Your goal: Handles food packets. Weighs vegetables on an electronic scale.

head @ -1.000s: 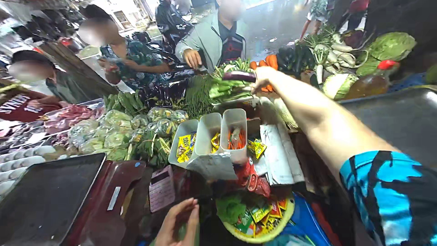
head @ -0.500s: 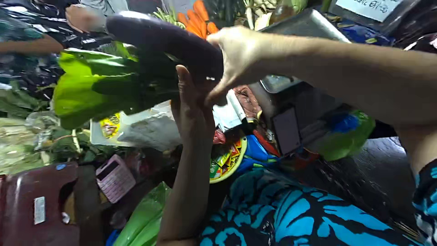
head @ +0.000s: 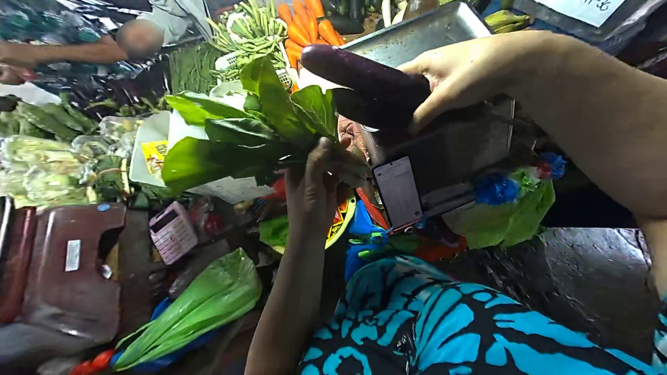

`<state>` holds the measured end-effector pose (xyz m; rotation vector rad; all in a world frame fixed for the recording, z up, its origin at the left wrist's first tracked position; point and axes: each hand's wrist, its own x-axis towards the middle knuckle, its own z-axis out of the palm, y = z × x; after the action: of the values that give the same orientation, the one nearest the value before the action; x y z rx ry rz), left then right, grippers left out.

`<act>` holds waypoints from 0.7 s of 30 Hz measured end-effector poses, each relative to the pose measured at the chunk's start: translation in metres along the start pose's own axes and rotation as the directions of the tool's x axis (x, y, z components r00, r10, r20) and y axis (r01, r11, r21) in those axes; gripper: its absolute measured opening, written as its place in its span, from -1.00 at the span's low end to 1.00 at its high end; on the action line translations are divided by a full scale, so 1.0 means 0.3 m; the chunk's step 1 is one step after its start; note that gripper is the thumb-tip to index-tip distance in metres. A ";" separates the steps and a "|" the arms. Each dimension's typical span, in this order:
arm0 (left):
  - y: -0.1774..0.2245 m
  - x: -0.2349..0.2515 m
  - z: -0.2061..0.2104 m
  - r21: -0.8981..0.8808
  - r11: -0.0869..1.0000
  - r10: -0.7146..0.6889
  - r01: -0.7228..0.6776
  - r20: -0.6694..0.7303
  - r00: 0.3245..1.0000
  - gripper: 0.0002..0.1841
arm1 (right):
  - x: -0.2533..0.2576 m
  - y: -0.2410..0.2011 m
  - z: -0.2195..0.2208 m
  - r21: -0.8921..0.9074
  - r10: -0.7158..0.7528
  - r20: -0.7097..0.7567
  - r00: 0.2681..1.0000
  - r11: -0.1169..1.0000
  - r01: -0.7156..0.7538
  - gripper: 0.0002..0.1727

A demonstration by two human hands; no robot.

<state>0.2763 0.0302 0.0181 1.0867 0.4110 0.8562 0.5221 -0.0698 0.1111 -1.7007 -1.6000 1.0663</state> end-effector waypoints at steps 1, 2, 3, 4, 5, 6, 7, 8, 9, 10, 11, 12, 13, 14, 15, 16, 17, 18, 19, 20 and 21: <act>-0.005 -0.012 0.003 -0.022 1.000 0.009 -0.009 0.005 1.000 -0.56 | -0.016 0.010 -0.014 -0.024 -0.011 -0.009 1.000 1.000 0.011 -0.46; -0.006 -0.029 0.000 -0.057 0.998 0.007 -0.008 -0.005 1.000 -0.56 | -0.031 0.017 -0.029 -0.054 -0.028 -0.019 0.999 0.998 0.027 -0.46; -0.003 -0.049 -0.005 -0.095 0.995 -0.001 -0.001 -0.028 1.000 -0.58 | -0.048 0.016 -0.044 -0.114 -0.042 -0.038 0.998 0.993 0.038 -0.45; 0.002 -0.072 -0.017 -0.119 0.993 -0.007 0.002 -0.044 0.999 -0.62 | -0.064 0.016 -0.060 -0.185 -0.067 -0.067 0.996 0.981 0.054 -0.44; 0.005 -0.097 -0.034 -0.132 0.991 0.004 -0.012 -0.063 0.998 -0.68 | -0.078 0.022 -0.077 -0.259 -0.104 -0.097 0.990 0.963 0.075 -0.43; 0.005 -0.126 -0.054 -0.130 0.991 0.028 -0.038 -0.078 0.997 -0.76 | -0.091 0.029 -0.095 -0.331 -0.122 -0.130 0.984 0.941 0.073 -0.43; 0.006 -0.156 -0.076 -0.139 0.988 0.055 -0.066 -0.083 0.995 -0.82 | -0.100 0.040 -0.112 -0.413 -0.127 -0.184 0.975 0.910 0.040 -0.43; 0.007 -0.187 -0.102 -0.153 0.984 0.082 -0.091 -0.069 0.994 -0.82 | -0.106 0.051 -0.129 -0.478 -0.115 -0.237 0.965 0.878 -0.012 -0.44; 0.008 -0.220 -0.126 -0.162 0.980 0.105 -0.112 -0.052 0.993 -0.79 | -0.104 0.065 -0.142 -0.529 -0.102 -0.290 0.952 0.846 -0.071 -0.46; 0.009 -0.254 -0.145 -0.161 0.978 0.130 -0.136 -0.049 0.990 -0.75 | -0.096 0.086 -0.154 -0.578 -0.094 -0.337 0.937 0.806 -0.127 -0.46; 0.009 -0.290 -0.158 -0.169 0.973 0.148 -0.155 -0.056 0.987 -0.71 | -0.085 0.113 -0.164 -0.621 -0.099 -0.367 0.925 0.767 -0.164 -0.44; 0.008 -0.326 -0.169 -0.166 0.972 0.158 -0.168 -0.072 0.985 -0.69 | -0.071 0.146 -0.171 -0.653 -0.119 -0.384 0.916 0.736 -0.178 -0.40; 0.006 -0.361 -0.179 -0.154 0.973 0.157 -0.170 -0.097 0.983 -0.67 | -0.059 0.179 -0.174 -0.673 -0.128 -0.391 0.912 0.716 -0.188 -0.35; 0.000 -0.395 -0.192 -0.139 0.976 0.153 -0.170 -0.128 0.980 -0.62 | -0.049 0.214 -0.176 -0.682 -0.130 -0.388 0.913 0.707 -0.189 -0.29; -0.008 -0.426 -0.206 -0.126 0.977 0.148 -0.169 -0.162 0.976 -0.61 | -0.042 0.249 -0.179 -0.683 -0.151 -0.383 0.911 0.711 -0.169 -0.27; -0.016 -0.456 -0.219 -0.110 0.979 0.145 -0.170 -0.200 0.969 -0.63 | -0.041 0.275 -0.182 -0.680 -0.175 -0.381 0.908 0.719 -0.146 -0.26; -0.026 -0.486 -0.231 -0.089 0.982 0.140 -0.164 -0.226 0.964 -0.67 | -0.046 0.291 -0.182 -0.673 -0.191 -0.384 0.903 0.728 -0.132 -0.24; -0.036 -0.516 -0.243 -0.072 0.985 0.134 -0.155 -0.234 0.963 -0.69 | -0.052 0.301 -0.176 -0.672 -0.207 -0.388 0.898 0.730 -0.122 -0.21; -0.045 -0.546 -0.251 -0.043 0.989 0.125 -0.139 -0.240 0.963 -0.72 | -0.060 0.309 -0.167 -0.683 -0.226 -0.384 0.895 0.722 -0.111 -0.20; -0.055 -0.573 -0.255 0.002 0.993 0.117 -0.120 -0.259 0.959 -0.75 | -0.069 0.315 -0.155 -0.696 -0.244 -0.372 0.895 0.712 -0.095 -0.20; -0.066 -0.598 -0.257 0.054 0.994 0.107 -0.095 -0.297 0.949 -0.77 | -0.080 0.319 -0.141 -0.702 -0.263 -0.360 0.895 0.709 -0.074 -0.21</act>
<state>0.1209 -0.0666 -0.0525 1.0224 0.6315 1.1142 0.6097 -0.1006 0.0570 -2.0882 -1.8693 -0.0712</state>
